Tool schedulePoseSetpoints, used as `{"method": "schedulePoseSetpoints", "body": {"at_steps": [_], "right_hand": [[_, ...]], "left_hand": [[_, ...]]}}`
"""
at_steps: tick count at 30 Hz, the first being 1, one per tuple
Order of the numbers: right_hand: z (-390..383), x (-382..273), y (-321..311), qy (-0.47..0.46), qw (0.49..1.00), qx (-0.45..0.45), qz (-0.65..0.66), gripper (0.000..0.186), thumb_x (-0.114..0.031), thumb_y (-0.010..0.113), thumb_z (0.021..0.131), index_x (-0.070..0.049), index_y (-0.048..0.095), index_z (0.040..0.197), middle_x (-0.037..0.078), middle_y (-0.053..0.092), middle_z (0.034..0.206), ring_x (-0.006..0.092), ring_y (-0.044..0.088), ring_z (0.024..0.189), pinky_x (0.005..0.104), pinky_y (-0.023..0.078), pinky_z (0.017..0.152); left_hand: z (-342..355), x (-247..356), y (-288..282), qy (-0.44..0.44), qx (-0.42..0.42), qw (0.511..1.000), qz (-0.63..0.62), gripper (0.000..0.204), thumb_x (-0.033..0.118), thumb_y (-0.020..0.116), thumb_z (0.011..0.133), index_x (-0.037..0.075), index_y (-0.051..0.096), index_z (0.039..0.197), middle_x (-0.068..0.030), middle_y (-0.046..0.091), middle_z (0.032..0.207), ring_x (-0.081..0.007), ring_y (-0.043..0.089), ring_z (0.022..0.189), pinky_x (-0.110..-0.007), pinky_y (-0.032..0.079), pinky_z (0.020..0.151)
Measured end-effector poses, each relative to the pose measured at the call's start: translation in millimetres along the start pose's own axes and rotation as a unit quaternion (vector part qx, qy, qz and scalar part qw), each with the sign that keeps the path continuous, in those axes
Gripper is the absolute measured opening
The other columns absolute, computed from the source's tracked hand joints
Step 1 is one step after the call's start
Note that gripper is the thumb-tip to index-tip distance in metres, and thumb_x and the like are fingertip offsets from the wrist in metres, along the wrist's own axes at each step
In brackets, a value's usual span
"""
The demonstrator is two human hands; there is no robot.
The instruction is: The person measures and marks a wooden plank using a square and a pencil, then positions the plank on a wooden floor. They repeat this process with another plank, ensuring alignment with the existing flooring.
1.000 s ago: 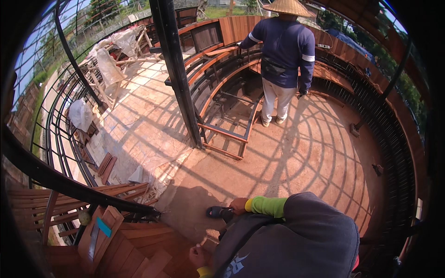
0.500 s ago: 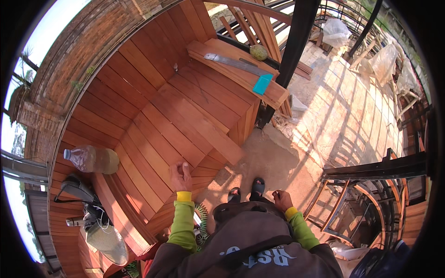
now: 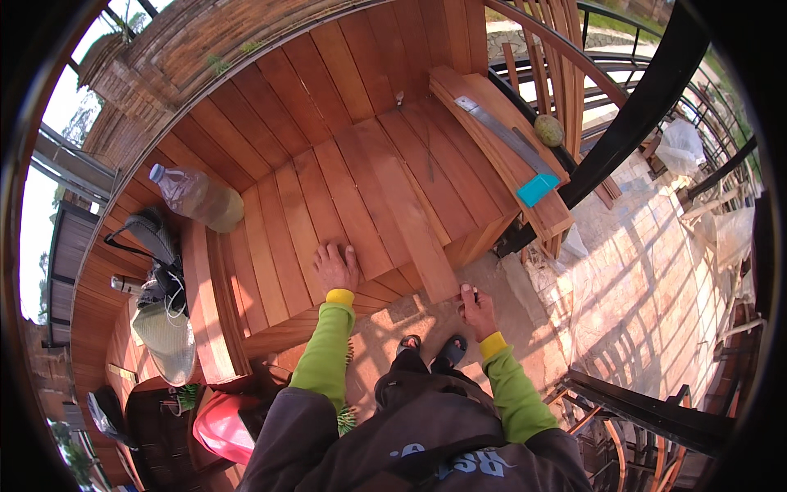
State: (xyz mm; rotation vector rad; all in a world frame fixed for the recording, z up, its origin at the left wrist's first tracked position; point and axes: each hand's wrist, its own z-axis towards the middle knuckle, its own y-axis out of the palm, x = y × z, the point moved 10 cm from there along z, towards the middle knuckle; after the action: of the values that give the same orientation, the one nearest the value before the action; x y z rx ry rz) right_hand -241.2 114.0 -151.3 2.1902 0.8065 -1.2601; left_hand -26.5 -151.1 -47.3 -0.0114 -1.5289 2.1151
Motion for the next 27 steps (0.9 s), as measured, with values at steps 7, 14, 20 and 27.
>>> {"method": "schedulePoseSetpoints", "body": {"at_steps": [7,14,20,27], "right_hand": [[-3,-4,23,0.046,0.994,-0.043,0.086,0.021,-0.03,0.062,0.09,-0.01,0.056,0.085,0.0,0.051,0.063,0.0049,0.042,0.046,0.0194,0.027,0.036],[-8,-6,31,0.058,0.993,-0.045,0.096,0.023,-0.031,0.063,0.088,-0.011,0.053,0.085,0.002,0.052,0.064,0.0069,0.042,0.045,0.02,0.028,0.037],[-5,9,23,0.051,0.99,-0.044,0.125,0.032,-0.039,0.06,0.089,-0.008,0.051,0.089,0.005,0.055,0.067,0.008,0.043,0.046,0.0201,0.029,0.038],[-9,12,14,0.036,0.99,-0.043,0.13,0.044,-0.048,0.055,0.089,-0.005,0.051,0.085,0.007,0.054,0.066,0.0093,0.043,0.047,0.021,0.03,0.039]], "left_hand": [[6,11,-14,0.016,0.025,0.999,-0.012,0.031,0.028,0.056,0.086,0.007,0.053,0.108,-0.0121,0.051,0.115,-0.0324,0.047,0.109,-0.046,0.037,0.091],[0,-5,-11,-0.02,0.001,0.999,-0.033,0.031,0.027,0.057,0.085,0.007,0.052,0.107,-0.013,0.051,0.113,-0.0327,0.048,0.107,-0.045,0.038,0.09],[0,-4,-7,-0.031,-0.018,0.999,-0.038,0.032,0.027,0.057,0.084,0.007,0.051,0.108,-0.0124,0.05,0.112,-0.0316,0.046,0.11,-0.045,0.037,0.092],[2,-3,-13,-0.022,0.011,0.998,-0.055,0.032,0.026,0.058,0.083,0.007,0.052,0.108,-0.012,0.05,0.111,-0.0315,0.047,0.109,-0.045,0.038,0.091]]}}
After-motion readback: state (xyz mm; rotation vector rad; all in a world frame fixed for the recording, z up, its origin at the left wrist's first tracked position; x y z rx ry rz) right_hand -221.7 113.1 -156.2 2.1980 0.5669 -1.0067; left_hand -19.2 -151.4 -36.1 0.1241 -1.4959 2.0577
